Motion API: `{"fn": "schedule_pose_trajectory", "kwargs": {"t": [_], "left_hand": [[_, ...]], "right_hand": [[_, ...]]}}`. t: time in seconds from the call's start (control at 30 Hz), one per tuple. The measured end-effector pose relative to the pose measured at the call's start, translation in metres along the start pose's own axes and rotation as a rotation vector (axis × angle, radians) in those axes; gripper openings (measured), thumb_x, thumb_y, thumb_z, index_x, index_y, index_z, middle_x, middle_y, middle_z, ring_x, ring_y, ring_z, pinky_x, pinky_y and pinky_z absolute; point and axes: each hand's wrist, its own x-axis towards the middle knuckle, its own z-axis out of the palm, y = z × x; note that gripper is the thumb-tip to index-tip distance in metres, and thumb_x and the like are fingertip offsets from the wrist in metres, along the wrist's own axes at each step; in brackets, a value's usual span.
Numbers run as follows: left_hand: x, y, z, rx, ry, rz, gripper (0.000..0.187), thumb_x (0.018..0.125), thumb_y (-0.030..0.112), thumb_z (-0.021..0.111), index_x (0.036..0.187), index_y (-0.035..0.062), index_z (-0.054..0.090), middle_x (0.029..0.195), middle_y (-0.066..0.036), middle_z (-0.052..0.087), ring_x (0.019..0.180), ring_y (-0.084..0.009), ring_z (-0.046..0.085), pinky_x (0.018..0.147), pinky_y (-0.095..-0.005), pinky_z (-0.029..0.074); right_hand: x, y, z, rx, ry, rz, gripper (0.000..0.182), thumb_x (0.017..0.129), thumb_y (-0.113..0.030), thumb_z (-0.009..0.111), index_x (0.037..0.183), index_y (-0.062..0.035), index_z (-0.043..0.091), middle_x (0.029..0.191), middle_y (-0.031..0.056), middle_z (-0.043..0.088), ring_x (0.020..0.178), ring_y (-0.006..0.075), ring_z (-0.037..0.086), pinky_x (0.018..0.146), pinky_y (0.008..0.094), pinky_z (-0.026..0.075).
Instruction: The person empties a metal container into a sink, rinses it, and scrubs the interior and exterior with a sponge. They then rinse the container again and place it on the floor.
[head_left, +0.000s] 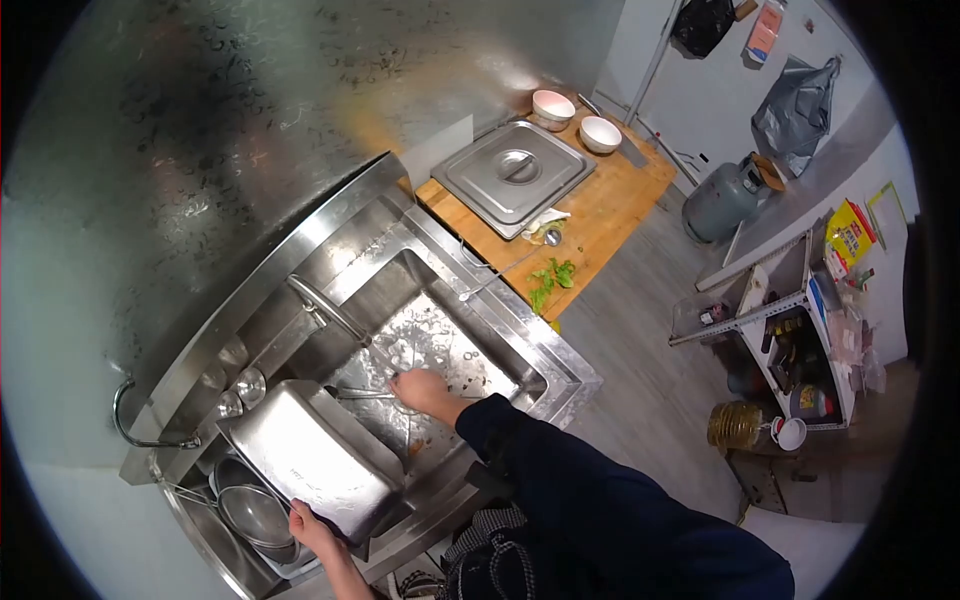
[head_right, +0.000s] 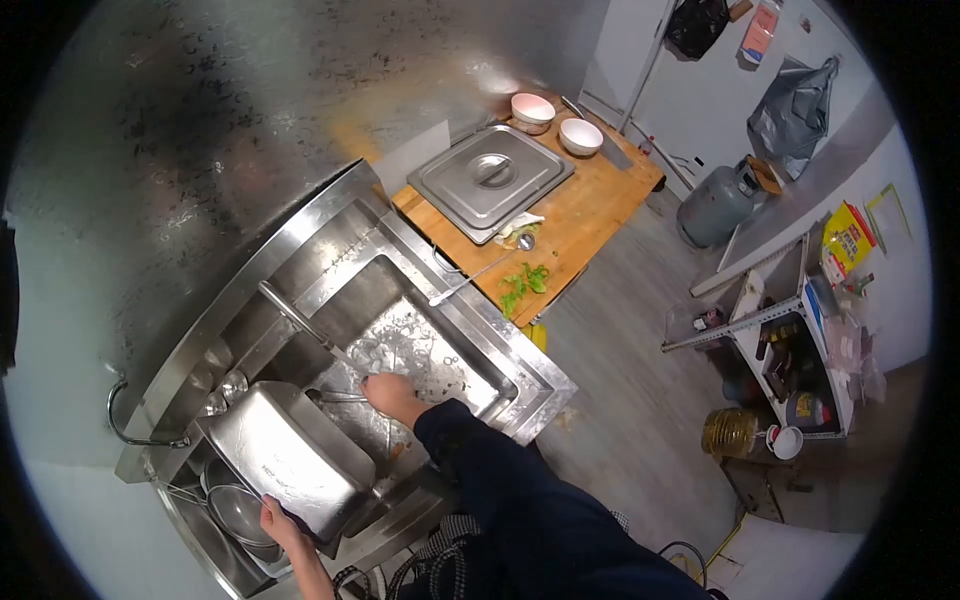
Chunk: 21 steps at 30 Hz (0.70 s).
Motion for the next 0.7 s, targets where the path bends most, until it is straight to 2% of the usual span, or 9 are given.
{"fn": "schedule_pose_trajectory", "kwargs": {"t": [0.07,0.13,0.2,0.23,0.3,0.43,0.53,0.67,0.7], "left_hand": [[-0.003,-0.001,-0.007,-0.075,0.0,-0.03,0.03,0.091,0.028,0.048,0.078,0.0013,0.054,0.072,0.0,0.054,0.063,-0.008,0.045,0.058,-0.0236,0.038],[0.0,-0.007,-0.018,-0.09,-0.039,-0.065,0.03,0.09,0.03,0.048,0.078,0.0034,0.054,0.074,0.0,0.055,0.066,-0.0085,0.046,0.061,-0.0237,0.039],[-0.002,-0.01,-0.023,-0.091,0.01,-0.076,0.031,0.09,0.032,0.048,0.076,0.0056,0.052,0.075,0.001,0.054,0.069,-0.0079,0.046,0.062,-0.0235,0.039],[-0.01,0.0,-0.017,-0.092,0.02,-0.076,0.031,0.09,0.032,0.048,0.076,0.0056,0.052,0.075,0.001,0.054,0.069,-0.0079,0.046,0.062,-0.0235,0.039],[-0.025,0.017,-0.007,-0.097,0.098,-0.095,0.031,0.09,0.033,0.047,0.075,0.0067,0.051,0.075,0.002,0.053,0.07,-0.0073,0.045,0.062,-0.0234,0.038],[-0.035,0.012,-0.019,-0.103,0.079,-0.068,0.03,0.09,0.033,0.048,0.076,0.0064,0.052,0.074,0.002,0.054,0.069,-0.0073,0.046,0.062,-0.0228,0.038],[-0.046,0.001,-0.027,-0.083,0.144,-0.046,0.03,0.09,0.032,0.048,0.074,0.0067,0.052,0.07,0.003,0.051,0.066,-0.0065,0.043,0.059,-0.0223,0.036],[-0.072,0.014,-0.022,-0.18,0.226,-0.036,0.03,0.091,0.029,0.046,0.076,0.0051,0.053,0.074,0.001,0.056,0.067,-0.0066,0.048,0.062,-0.0217,0.04],[-0.075,0.015,-0.026,-0.183,0.266,-0.037,0.03,0.091,0.029,0.046,0.076,0.0051,0.053,0.074,0.001,0.056,0.067,-0.0066,0.048,0.062,-0.0217,0.04]], "right_hand": [[-0.015,0.007,-0.005,-0.249,-0.155,-0.181,0.037,0.084,-0.033,0.042,0.073,-0.005,0.064,0.07,0.0147,0.062,0.067,0.0323,0.061,0.061,0.0437,0.049],[-0.025,0.016,0.005,-0.315,-0.173,-0.223,0.037,0.084,-0.034,0.042,0.07,-0.0069,0.064,0.068,0.0131,0.062,0.064,0.0309,0.061,0.06,0.0433,0.049],[-0.032,0.023,0.01,-0.324,-0.138,-0.462,0.041,0.085,-0.038,0.041,0.067,-0.0081,0.062,0.056,0.0127,0.059,0.052,0.0325,0.058,0.049,0.0439,0.047],[-0.036,0.014,0.0,-0.35,-0.262,-0.417,0.026,0.08,-0.029,0.048,0.077,-0.0077,0.062,0.068,0.0128,0.062,0.064,0.0313,0.061,0.059,0.0433,0.048],[-0.041,0.014,0.001,-0.266,-0.245,-0.397,0.021,0.079,-0.025,0.051,0.085,-0.0067,0.058,0.075,0.0143,0.061,0.071,0.0317,0.06,0.063,0.0425,0.047],[-0.043,0.024,-0.014,-0.018,-0.134,-0.455,0.036,0.076,-0.014,0.057,0.109,-0.0069,0.045,0.097,0.0172,0.053,0.092,0.0327,0.054,0.073,0.0393,0.045],[-0.04,0.033,-0.037,0.068,-0.098,-0.596,0.043,0.074,-0.006,0.056,0.115,-0.0091,0.043,0.102,0.0162,0.048,0.096,0.0333,0.051,0.076,0.0388,0.044],[-0.031,0.047,-0.054,0.08,-0.179,-0.632,0.059,0.064,0.006,0.059,0.118,-0.0086,0.039,0.099,0.0176,0.051,0.094,0.0349,0.051,0.078,0.0393,0.043],[-0.026,0.055,-0.051,0.073,-0.221,-0.571,0.063,0.063,0.002,0.062,0.12,-0.0073,0.038,0.101,0.0183,0.05,0.097,0.0346,0.049,0.081,0.0384,0.042]]}}
